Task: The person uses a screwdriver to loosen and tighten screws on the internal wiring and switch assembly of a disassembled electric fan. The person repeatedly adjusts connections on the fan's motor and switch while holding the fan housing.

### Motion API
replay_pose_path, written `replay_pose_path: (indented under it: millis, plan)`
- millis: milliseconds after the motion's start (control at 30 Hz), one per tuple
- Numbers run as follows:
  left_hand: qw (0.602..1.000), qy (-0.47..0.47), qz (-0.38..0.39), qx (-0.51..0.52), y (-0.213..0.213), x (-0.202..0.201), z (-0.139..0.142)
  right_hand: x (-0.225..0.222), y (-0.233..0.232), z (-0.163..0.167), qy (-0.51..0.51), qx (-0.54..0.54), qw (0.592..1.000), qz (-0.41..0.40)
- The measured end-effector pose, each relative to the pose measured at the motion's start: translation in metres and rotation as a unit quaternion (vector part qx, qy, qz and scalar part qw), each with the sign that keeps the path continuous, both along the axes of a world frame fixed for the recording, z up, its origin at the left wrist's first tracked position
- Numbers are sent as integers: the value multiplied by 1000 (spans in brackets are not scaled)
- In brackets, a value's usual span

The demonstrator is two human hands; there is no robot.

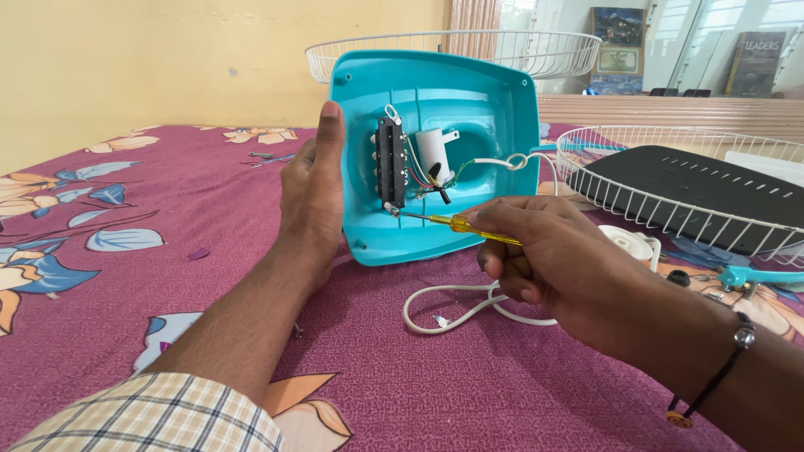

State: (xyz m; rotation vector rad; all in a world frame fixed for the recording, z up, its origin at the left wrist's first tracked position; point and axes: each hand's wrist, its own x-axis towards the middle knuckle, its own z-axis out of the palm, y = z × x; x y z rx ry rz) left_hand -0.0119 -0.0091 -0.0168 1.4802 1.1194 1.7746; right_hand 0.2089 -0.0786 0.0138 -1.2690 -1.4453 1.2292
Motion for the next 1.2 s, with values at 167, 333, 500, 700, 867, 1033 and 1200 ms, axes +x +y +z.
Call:
replay_pose_path:
  millis: [167,333,500,700,867,1033,1200]
  plan:
    - [1000,-2,-7,6,2,-1,-2,4,5,-4,-5,-2,1000,2]
    - [1000,13,9,-9,7,-1,-4,4,8,-9,-54,79,994,47]
    - [1000,24,9,7,9,0,-7,-2,-2,-12,-318,243,916,-21]
    - [999,31,2,14,6,-1,-7,-3,-12,-19,-357,475,804,-13]
    - [1000,18,-15,20,2,2,-3,0,-6,-18,-459,513,725,-19]
    - [999,36,7,21,2,2,-3,5,-6,-8,-348,530,773,14]
    - [999,50,12,0,4,0,-4,5,3,2,-156,186,970,-24]
